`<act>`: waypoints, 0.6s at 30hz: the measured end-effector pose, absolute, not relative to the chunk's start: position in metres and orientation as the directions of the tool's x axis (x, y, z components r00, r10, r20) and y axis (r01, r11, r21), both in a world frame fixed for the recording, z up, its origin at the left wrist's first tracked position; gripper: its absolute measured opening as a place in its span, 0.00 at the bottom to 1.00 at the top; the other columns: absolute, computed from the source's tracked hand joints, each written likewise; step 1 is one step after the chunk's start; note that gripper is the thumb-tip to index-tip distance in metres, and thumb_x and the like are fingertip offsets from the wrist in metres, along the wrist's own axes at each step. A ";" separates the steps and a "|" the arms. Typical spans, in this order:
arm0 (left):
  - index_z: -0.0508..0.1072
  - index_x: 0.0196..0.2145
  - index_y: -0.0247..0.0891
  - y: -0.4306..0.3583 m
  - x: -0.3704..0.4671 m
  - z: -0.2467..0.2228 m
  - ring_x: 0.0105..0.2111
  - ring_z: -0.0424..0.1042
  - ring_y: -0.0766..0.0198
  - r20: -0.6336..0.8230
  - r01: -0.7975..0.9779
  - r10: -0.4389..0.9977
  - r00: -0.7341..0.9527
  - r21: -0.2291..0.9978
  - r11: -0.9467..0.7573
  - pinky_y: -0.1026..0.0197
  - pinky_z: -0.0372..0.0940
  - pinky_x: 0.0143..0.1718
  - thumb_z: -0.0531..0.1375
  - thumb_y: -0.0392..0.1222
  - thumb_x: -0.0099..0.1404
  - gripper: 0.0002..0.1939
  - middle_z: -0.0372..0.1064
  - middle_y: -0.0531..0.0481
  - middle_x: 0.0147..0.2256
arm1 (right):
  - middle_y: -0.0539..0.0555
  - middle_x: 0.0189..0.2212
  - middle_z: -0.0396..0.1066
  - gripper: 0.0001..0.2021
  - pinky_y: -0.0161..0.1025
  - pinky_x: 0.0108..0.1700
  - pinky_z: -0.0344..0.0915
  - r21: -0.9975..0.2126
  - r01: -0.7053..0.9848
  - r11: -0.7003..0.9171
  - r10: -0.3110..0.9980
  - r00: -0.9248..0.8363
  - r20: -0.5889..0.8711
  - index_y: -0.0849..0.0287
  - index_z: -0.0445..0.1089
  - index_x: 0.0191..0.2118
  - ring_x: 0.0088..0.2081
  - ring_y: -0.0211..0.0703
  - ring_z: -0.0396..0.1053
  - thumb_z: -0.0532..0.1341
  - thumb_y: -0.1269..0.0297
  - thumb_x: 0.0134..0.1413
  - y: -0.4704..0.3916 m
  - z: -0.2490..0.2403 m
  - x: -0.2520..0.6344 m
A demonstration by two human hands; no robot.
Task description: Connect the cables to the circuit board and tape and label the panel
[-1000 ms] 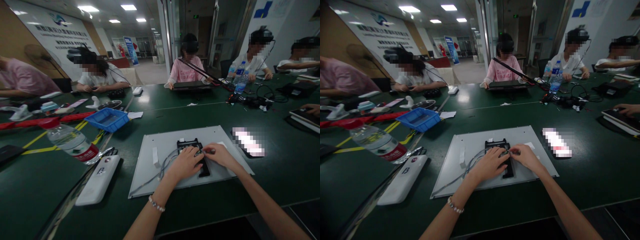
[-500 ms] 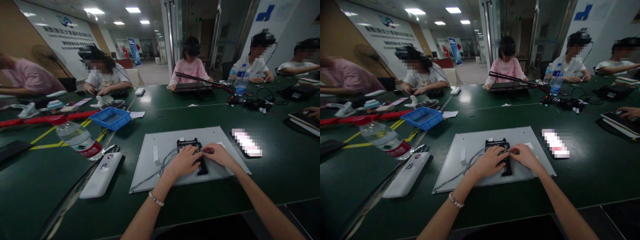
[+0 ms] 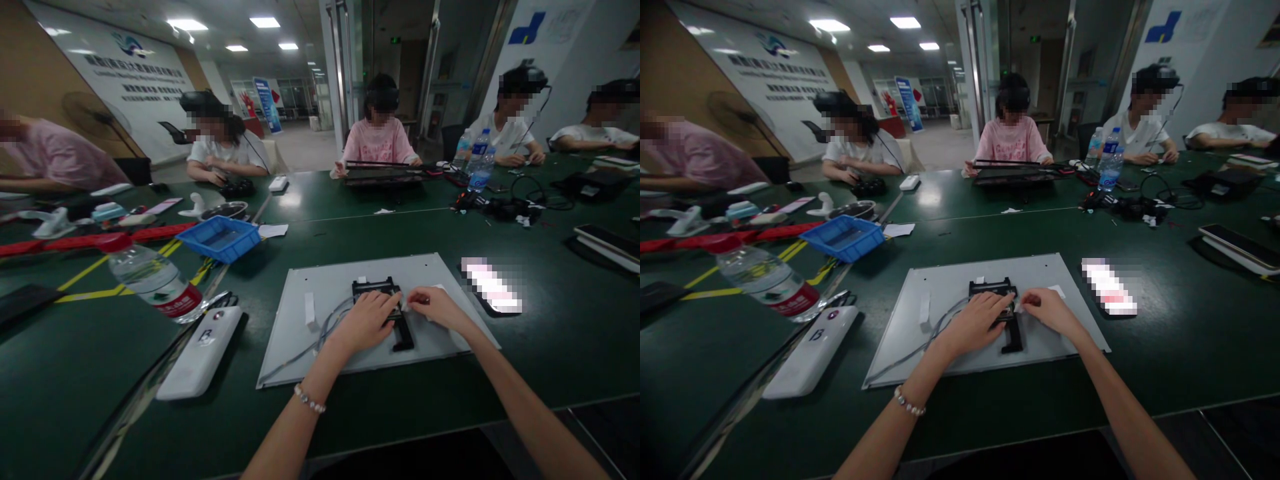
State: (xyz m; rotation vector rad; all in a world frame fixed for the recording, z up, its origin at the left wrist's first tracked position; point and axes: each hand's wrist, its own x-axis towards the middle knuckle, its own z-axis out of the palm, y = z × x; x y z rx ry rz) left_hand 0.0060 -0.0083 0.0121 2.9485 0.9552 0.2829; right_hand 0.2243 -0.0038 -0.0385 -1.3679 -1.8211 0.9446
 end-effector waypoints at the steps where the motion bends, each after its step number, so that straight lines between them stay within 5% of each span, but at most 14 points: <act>1: 0.51 0.60 0.39 -0.008 0.006 0.012 0.48 0.60 0.57 0.161 0.579 0.583 0.796 0.077 -0.812 0.54 0.54 0.50 0.51 0.40 0.65 0.26 0.62 0.46 0.49 | 0.51 0.28 0.74 0.07 0.36 0.35 0.64 -0.854 0.487 0.185 0.971 -0.226 0.082 0.60 0.71 0.32 0.31 0.40 0.70 0.58 0.66 0.48 -0.003 -0.039 0.224; 9: 0.62 0.52 0.44 -0.012 0.010 0.016 0.48 0.58 0.55 0.162 0.569 0.562 0.811 0.003 -0.823 0.48 0.49 0.54 0.52 0.39 0.64 0.18 0.61 0.47 0.47 | 0.51 0.26 0.73 0.06 0.36 0.33 0.63 -0.794 0.577 0.191 0.978 -0.185 0.101 0.59 0.72 0.32 0.29 0.40 0.69 0.59 0.67 0.47 -0.006 -0.036 0.215; 18: 0.63 0.52 0.44 -0.014 0.012 0.016 0.49 0.58 0.54 0.154 0.583 0.577 0.802 0.007 -0.812 0.46 0.47 0.55 0.51 0.39 0.63 0.18 0.61 0.47 0.48 | 0.51 0.27 0.73 0.08 0.36 0.34 0.64 -0.787 0.575 0.221 0.973 -0.186 0.137 0.58 0.73 0.35 0.30 0.41 0.70 0.59 0.65 0.48 -0.007 -0.036 0.213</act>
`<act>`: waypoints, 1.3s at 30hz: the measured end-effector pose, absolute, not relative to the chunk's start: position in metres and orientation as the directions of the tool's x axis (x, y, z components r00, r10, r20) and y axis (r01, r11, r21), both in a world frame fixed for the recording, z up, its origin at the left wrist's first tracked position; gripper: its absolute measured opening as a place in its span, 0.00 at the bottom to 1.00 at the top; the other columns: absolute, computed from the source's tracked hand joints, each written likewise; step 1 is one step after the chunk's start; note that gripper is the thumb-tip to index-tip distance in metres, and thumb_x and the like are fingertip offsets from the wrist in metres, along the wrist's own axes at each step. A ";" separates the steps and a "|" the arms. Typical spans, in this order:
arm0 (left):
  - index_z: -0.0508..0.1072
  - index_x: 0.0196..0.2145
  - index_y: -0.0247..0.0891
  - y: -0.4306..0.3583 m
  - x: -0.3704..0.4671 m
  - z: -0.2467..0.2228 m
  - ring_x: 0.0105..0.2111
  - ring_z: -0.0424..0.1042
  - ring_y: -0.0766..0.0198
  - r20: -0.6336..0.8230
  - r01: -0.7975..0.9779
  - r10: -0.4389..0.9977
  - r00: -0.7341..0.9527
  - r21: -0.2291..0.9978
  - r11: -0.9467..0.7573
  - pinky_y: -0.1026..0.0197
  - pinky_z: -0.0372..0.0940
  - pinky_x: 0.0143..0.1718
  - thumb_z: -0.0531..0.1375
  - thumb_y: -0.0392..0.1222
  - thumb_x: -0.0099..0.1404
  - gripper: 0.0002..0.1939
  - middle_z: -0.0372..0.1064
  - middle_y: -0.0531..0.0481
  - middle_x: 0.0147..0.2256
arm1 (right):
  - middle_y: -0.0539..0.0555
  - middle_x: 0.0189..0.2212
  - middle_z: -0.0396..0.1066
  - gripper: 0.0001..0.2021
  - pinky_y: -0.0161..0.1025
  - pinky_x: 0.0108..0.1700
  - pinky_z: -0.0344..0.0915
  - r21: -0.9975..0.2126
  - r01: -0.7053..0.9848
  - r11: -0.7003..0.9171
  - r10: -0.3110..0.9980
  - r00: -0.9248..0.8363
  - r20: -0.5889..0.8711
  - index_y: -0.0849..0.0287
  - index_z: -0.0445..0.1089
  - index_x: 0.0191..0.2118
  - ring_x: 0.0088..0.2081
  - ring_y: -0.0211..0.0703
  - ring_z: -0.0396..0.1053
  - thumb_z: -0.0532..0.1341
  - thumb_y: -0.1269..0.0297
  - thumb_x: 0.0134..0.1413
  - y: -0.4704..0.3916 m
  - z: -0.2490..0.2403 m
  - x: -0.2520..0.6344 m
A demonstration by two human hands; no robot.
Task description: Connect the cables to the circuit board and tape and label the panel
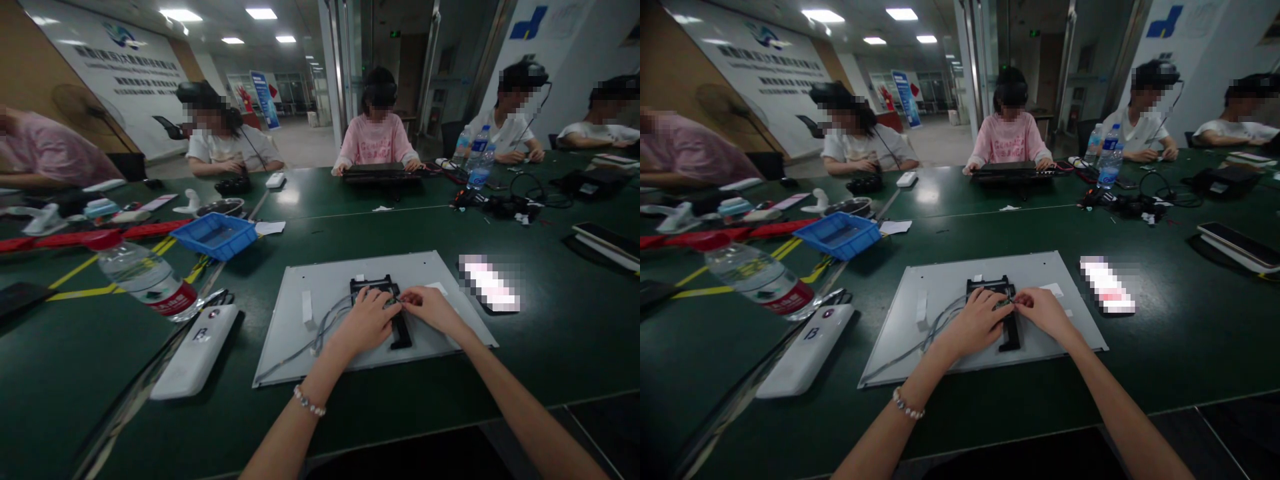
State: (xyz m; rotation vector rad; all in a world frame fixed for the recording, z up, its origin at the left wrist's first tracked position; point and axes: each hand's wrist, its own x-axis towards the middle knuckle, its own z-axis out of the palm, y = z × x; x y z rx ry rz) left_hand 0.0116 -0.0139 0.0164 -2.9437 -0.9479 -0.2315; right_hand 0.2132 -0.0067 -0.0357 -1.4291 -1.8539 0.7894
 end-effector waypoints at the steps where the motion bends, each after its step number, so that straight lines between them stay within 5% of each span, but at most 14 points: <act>1: 0.62 0.53 0.44 -0.014 0.011 0.016 0.49 0.58 0.54 0.151 0.583 0.577 0.802 0.009 -0.812 0.46 0.46 0.55 0.52 0.39 0.63 0.19 0.61 0.47 0.49 | 0.51 0.27 0.73 0.08 0.36 0.34 0.64 -0.789 0.572 0.223 0.973 -0.181 0.143 0.58 0.73 0.35 0.30 0.41 0.70 0.59 0.64 0.49 -0.007 -0.036 0.213; 8: 0.52 0.59 0.43 -0.009 0.006 0.020 0.52 0.58 0.55 0.152 0.573 0.580 0.801 0.087 -0.815 0.47 0.44 0.58 0.53 0.38 0.62 0.28 0.61 0.47 0.52 | 0.52 0.30 0.74 0.09 0.36 0.36 0.64 -0.806 0.548 0.224 0.975 -0.126 0.186 0.59 0.73 0.36 0.32 0.41 0.70 0.57 0.65 0.50 -0.006 -0.031 0.217; 12: 0.56 0.57 0.43 0.002 -0.011 0.033 0.53 0.57 0.58 0.230 0.604 0.631 0.741 0.183 -0.776 0.51 0.50 0.56 0.52 0.38 0.64 0.24 0.60 0.48 0.53 | 0.52 0.31 0.74 0.10 0.37 0.37 0.64 -0.795 0.566 0.219 0.975 -0.096 0.200 0.59 0.73 0.36 0.32 0.41 0.70 0.56 0.65 0.51 -0.006 -0.030 0.219; 19: 0.64 0.52 0.38 0.031 -0.085 0.033 0.46 0.66 0.57 0.343 0.843 0.863 0.370 0.266 -0.467 0.54 0.59 0.50 0.51 0.37 0.63 0.18 0.63 0.43 0.48 | 0.52 0.32 0.74 0.10 0.38 0.38 0.64 -0.780 0.585 0.220 0.975 -0.102 0.198 0.58 0.73 0.35 0.34 0.42 0.70 0.55 0.65 0.51 -0.008 -0.027 0.218; 25: 0.66 0.50 0.36 0.038 -0.136 0.002 0.27 0.69 0.67 0.175 0.861 0.962 0.209 0.434 -0.266 0.60 0.64 0.41 0.55 0.39 0.57 0.22 0.61 0.44 0.46 | 0.53 0.33 0.74 0.10 0.39 0.37 0.64 -0.754 0.607 0.250 0.966 -0.103 0.237 0.58 0.73 0.35 0.34 0.42 0.69 0.54 0.65 0.52 -0.008 -0.030 0.218; 34: 0.73 0.33 0.39 0.042 -0.129 -0.004 0.31 0.70 0.60 0.180 0.850 0.976 0.124 0.489 -0.198 0.61 0.62 0.38 0.54 0.39 0.56 0.09 0.71 0.49 0.30 | 0.54 0.35 0.74 0.11 0.39 0.38 0.64 -0.707 0.650 0.278 0.953 -0.095 0.288 0.59 0.73 0.37 0.35 0.42 0.69 0.54 0.66 0.53 -0.008 -0.030 0.219; 39: 0.74 0.32 0.38 0.038 -0.129 0.013 0.31 0.71 0.61 0.219 0.781 0.975 0.045 0.600 -0.170 0.62 0.63 0.36 0.53 0.47 0.59 0.13 0.73 0.49 0.30 | 0.54 0.36 0.73 0.10 0.38 0.37 0.64 -0.691 0.663 0.287 0.941 -0.059 0.333 0.59 0.72 0.37 0.35 0.42 0.69 0.54 0.66 0.54 -0.007 -0.025 0.222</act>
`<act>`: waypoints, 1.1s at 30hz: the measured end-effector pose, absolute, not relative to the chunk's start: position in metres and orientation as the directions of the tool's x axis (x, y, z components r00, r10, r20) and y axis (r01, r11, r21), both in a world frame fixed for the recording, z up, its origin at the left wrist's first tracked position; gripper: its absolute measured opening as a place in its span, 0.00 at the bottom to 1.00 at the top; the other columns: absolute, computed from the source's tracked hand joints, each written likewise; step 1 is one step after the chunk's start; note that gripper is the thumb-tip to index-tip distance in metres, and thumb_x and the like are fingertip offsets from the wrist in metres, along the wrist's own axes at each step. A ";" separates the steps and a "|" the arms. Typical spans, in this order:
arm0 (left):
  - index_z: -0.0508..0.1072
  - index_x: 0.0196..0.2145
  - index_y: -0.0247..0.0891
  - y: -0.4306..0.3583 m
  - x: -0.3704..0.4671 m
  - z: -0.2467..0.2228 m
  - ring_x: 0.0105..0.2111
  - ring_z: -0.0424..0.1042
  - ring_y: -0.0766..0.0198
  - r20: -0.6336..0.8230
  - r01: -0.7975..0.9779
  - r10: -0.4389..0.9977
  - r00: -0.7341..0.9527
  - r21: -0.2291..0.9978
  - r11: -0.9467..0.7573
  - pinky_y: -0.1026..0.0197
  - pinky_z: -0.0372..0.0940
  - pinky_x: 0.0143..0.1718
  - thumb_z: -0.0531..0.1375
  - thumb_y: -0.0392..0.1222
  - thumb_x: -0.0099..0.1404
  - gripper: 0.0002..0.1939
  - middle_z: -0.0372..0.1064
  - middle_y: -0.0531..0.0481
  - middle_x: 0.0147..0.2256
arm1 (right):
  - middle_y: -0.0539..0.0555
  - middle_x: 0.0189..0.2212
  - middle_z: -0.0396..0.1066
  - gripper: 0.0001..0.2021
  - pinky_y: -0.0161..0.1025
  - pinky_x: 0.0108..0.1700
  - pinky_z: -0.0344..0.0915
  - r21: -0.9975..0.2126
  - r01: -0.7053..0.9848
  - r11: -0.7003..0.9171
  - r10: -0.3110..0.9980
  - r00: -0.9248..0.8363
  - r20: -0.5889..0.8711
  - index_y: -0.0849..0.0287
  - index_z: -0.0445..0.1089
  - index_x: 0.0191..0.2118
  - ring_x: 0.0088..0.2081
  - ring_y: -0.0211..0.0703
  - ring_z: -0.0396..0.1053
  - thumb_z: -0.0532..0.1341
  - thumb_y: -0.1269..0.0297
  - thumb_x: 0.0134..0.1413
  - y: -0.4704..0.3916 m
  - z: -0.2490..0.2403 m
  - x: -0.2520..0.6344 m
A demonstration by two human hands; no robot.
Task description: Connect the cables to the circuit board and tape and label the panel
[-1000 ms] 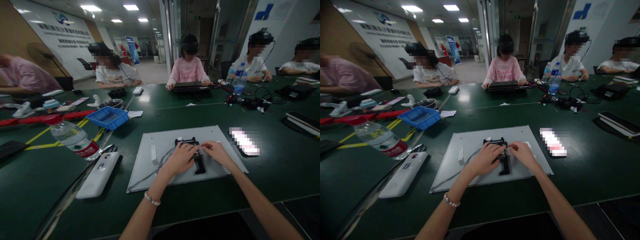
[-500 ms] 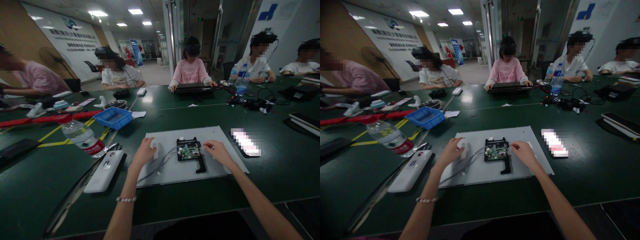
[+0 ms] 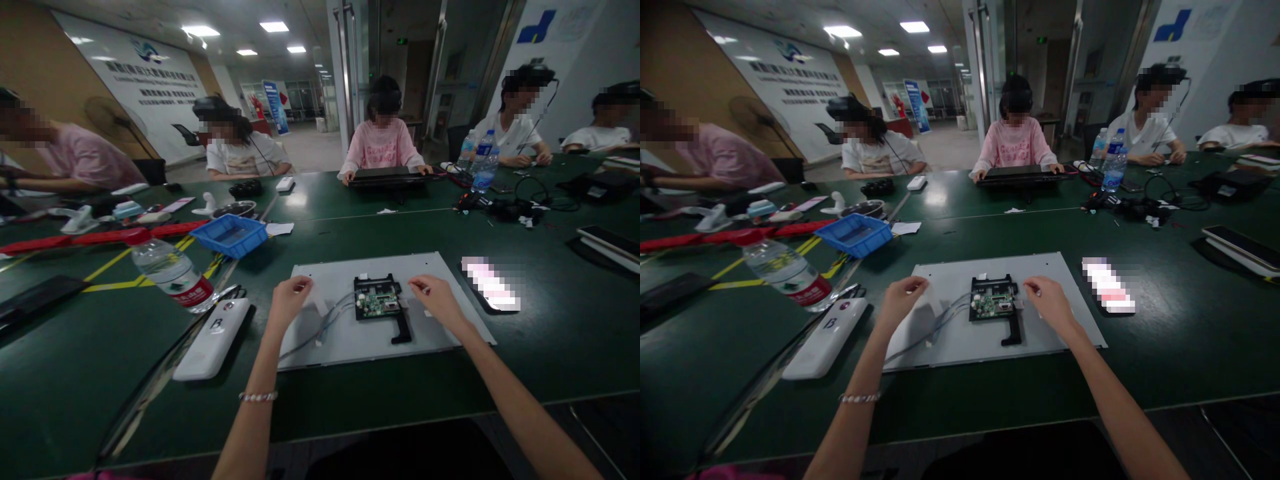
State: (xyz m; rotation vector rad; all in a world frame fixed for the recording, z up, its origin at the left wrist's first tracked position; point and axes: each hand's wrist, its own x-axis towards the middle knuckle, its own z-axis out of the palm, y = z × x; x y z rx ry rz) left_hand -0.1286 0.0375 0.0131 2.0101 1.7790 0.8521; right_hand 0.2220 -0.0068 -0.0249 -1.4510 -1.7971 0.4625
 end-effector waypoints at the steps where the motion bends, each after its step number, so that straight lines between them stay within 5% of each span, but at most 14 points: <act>1: 0.74 0.33 0.37 0.035 -0.128 0.017 0.31 0.70 0.61 0.230 0.740 0.973 0.008 0.653 -0.161 0.62 0.63 0.34 0.54 0.49 0.59 0.14 0.73 0.49 0.30 | 0.54 0.36 0.73 0.10 0.38 0.37 0.64 -0.695 0.660 0.285 0.939 -0.045 0.342 0.59 0.72 0.37 0.35 0.42 0.69 0.54 0.66 0.54 -0.007 -0.022 0.222; 6: 0.75 0.33 0.36 0.016 -0.118 0.025 0.30 0.70 0.62 0.214 0.580 0.974 -0.070 0.803 -0.135 0.63 0.63 0.32 0.57 0.52 0.56 0.17 0.73 0.48 0.31 | 0.55 0.39 0.71 0.12 0.39 0.38 0.65 -0.710 0.623 0.328 0.923 -0.051 0.382 0.58 0.70 0.42 0.38 0.43 0.68 0.51 0.65 0.57 -0.022 -0.003 0.203; 15: 0.75 0.31 0.37 -0.001 -0.106 -0.004 0.30 0.71 0.59 0.132 0.727 0.991 0.017 0.679 -0.103 0.61 0.63 0.35 0.54 0.48 0.55 0.14 0.75 0.49 0.31 | 0.58 0.52 0.63 0.20 0.48 0.55 0.59 -0.443 0.617 0.650 0.759 -0.492 0.427 0.58 0.60 0.56 0.54 0.47 0.59 0.53 0.71 0.57 -0.061 0.015 0.120; 27: 0.77 0.32 0.38 -0.004 -0.104 -0.005 0.36 0.72 0.57 0.079 0.815 0.997 0.003 0.577 -0.048 0.61 0.62 0.39 0.52 0.48 0.59 0.16 0.76 0.48 0.34 | 0.56 0.38 0.70 0.08 0.41 0.46 0.62 -0.080 0.641 0.763 0.622 -0.696 0.359 0.61 0.69 0.39 0.45 0.45 0.64 0.54 0.74 0.57 -0.052 0.002 0.079; 33: 0.68 0.48 0.36 -0.022 -0.092 0.007 0.40 0.70 0.57 0.400 0.879 0.916 -0.006 0.438 -0.186 0.57 0.62 0.45 0.51 0.40 0.62 0.17 0.68 0.43 0.45 | 0.55 0.34 0.71 0.05 0.40 0.41 0.63 -0.058 0.686 0.725 0.655 -0.662 0.365 0.62 0.69 0.35 0.40 0.45 0.65 0.56 0.74 0.56 -0.047 -0.006 0.078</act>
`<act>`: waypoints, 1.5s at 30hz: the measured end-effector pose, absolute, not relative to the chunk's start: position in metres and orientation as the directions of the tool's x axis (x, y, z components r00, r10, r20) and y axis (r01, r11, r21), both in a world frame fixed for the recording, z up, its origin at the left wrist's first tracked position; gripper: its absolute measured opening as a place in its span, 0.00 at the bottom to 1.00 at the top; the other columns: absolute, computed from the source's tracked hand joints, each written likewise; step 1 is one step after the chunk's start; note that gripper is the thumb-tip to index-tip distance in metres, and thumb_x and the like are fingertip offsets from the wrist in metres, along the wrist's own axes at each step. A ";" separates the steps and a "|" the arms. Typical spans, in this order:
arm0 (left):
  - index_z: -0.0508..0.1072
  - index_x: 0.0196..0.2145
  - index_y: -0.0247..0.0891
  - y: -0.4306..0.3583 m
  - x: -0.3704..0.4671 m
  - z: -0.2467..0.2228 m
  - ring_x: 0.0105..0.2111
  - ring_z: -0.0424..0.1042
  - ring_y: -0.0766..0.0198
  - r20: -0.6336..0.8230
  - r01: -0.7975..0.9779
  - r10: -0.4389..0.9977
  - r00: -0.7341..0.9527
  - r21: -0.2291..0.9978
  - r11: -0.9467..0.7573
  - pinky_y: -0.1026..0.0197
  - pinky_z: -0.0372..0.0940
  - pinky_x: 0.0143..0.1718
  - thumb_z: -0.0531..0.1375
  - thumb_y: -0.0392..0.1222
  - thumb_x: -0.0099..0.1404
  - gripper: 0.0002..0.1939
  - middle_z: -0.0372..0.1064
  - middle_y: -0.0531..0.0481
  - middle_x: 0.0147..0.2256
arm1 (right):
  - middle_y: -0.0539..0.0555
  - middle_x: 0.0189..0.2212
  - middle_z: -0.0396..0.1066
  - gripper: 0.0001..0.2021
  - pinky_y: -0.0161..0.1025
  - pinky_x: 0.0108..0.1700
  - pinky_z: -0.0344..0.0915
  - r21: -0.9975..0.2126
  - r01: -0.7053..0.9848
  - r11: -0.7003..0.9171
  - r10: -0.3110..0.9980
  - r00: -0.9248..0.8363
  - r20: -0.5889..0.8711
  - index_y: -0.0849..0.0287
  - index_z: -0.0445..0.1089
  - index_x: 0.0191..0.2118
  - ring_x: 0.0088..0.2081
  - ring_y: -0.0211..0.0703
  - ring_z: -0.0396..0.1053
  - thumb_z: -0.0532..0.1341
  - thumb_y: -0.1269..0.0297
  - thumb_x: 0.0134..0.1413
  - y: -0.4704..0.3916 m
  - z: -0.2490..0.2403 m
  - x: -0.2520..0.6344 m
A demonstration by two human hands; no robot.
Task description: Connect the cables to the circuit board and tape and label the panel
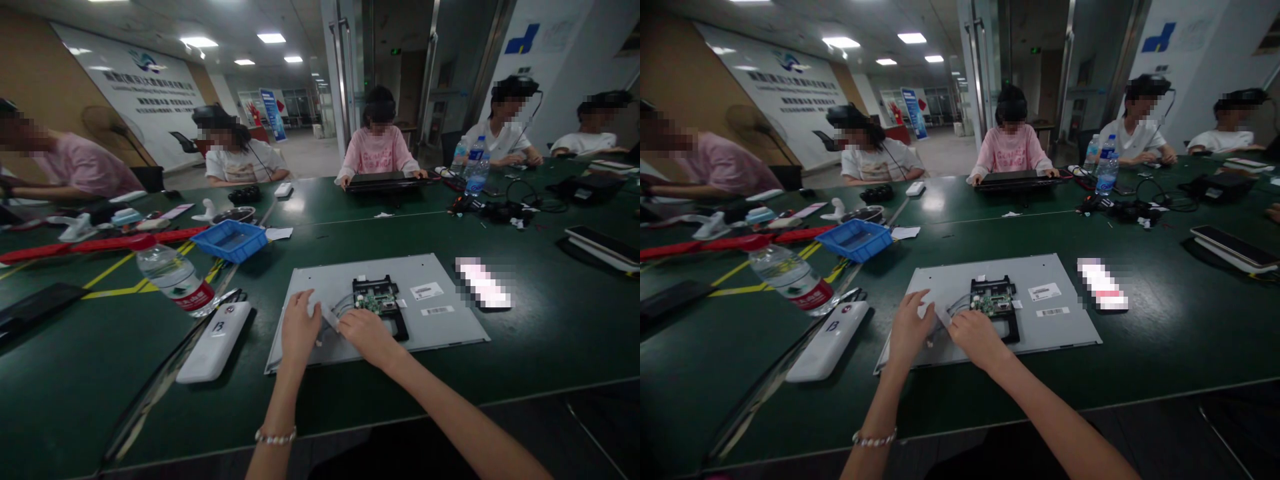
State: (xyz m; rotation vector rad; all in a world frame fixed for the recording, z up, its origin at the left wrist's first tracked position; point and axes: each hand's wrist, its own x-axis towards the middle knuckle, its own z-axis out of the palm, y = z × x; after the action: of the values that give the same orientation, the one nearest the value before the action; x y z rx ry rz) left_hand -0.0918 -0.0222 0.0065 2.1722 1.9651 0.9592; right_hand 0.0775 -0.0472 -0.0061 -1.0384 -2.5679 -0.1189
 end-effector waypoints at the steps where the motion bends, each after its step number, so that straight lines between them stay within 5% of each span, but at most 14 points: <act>1: 0.68 0.48 0.37 -0.027 -0.089 0.009 0.43 0.69 0.57 0.446 0.894 0.894 0.033 0.386 -0.225 0.56 0.61 0.47 0.50 0.39 0.63 0.16 0.67 0.43 0.46 | 0.55 0.34 0.71 0.05 0.40 0.41 0.63 -0.064 0.694 0.717 0.663 -0.650 0.370 0.62 0.69 0.35 0.40 0.45 0.65 0.56 0.74 0.56 -0.047 -0.008 0.078; 6: 0.69 0.39 0.38 -0.049 -0.071 0.012 0.42 0.68 0.54 0.329 0.944 0.920 0.211 0.176 -0.279 0.55 0.61 0.44 0.51 0.33 0.62 0.10 0.70 0.44 0.39 | 0.55 0.35 0.71 0.05 0.41 0.44 0.63 -0.067 0.701 0.710 0.666 -0.638 0.386 0.63 0.69 0.35 0.41 0.45 0.65 0.56 0.74 0.56 -0.046 -0.013 0.077; 13: 0.65 0.41 0.37 -0.056 -0.061 -0.003 0.39 0.70 0.58 0.172 0.960 0.966 0.192 0.171 -0.221 0.59 0.61 0.40 0.50 0.29 0.63 0.10 0.70 0.44 0.38 | 0.57 0.37 0.71 0.07 0.42 0.55 0.57 -0.098 0.660 0.745 0.639 -0.663 0.389 0.66 0.70 0.38 0.45 0.44 0.65 0.55 0.73 0.56 -0.050 -0.015 0.076; 19: 0.59 0.50 0.32 -0.053 -0.067 -0.017 0.46 0.68 0.57 0.209 0.959 0.961 0.182 0.177 -0.221 0.59 0.60 0.46 0.49 0.31 0.65 0.15 0.66 0.38 0.48 | 0.63 0.45 0.70 0.23 0.48 0.64 0.41 -0.160 0.645 0.748 0.649 -0.657 0.384 0.70 0.65 0.50 0.55 0.50 0.58 0.54 0.54 0.56 -0.073 -0.007 0.085; 25: 0.58 0.52 0.30 -0.048 -0.067 -0.018 0.44 0.69 0.56 0.203 0.971 0.967 0.153 0.153 -0.186 0.58 0.61 0.45 0.51 0.33 0.64 0.18 0.67 0.37 0.46 | 0.65 0.57 0.59 0.35 0.50 0.64 0.40 -0.237 0.652 0.720 0.687 -0.620 0.380 0.71 0.55 0.59 0.60 0.52 0.51 0.52 0.45 0.55 -0.095 -0.007 0.091; 32: 0.58 0.50 0.30 -0.042 -0.066 -0.017 0.43 0.69 0.54 0.226 0.965 0.963 0.144 0.185 -0.188 0.56 0.62 0.44 0.53 0.34 0.60 0.20 0.67 0.38 0.44 | 0.57 0.54 0.63 0.23 0.50 0.63 0.43 -0.389 0.643 0.659 0.751 -0.540 0.379 0.61 0.60 0.56 0.59 0.48 0.53 0.53 0.56 0.59 -0.106 -0.004 0.111; 39: 0.63 0.45 0.34 -0.044 -0.068 -0.015 0.53 0.62 0.51 0.438 0.930 0.889 0.134 0.255 -0.266 0.50 0.59 0.52 0.54 0.35 0.60 0.13 0.59 0.37 0.52 | 0.55 0.46 0.70 0.14 0.45 0.53 0.60 -0.653 0.683 0.327 0.939 -0.157 0.306 0.57 0.69 0.47 0.49 0.46 0.65 0.54 0.66 0.56 -0.059 -0.015 0.203; 45: 0.65 0.46 0.36 -0.060 -0.060 -0.002 0.55 0.58 0.51 0.495 0.918 0.834 0.244 0.159 -0.363 0.48 0.56 0.54 0.53 0.39 0.64 0.13 0.59 0.40 0.53 | 0.56 0.43 0.69 0.14 0.41 0.46 0.63 -0.723 0.639 0.263 0.964 -0.200 0.175 0.58 0.70 0.44 0.43 0.44 0.67 0.59 0.67 0.50 -0.020 -0.031 0.236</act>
State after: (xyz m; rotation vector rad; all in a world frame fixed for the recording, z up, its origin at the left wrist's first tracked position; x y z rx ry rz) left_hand -0.0602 -0.0600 -0.0023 2.6014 1.8516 0.8533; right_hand 0.2364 -0.0200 -0.0310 -1.4469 -1.9242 0.6820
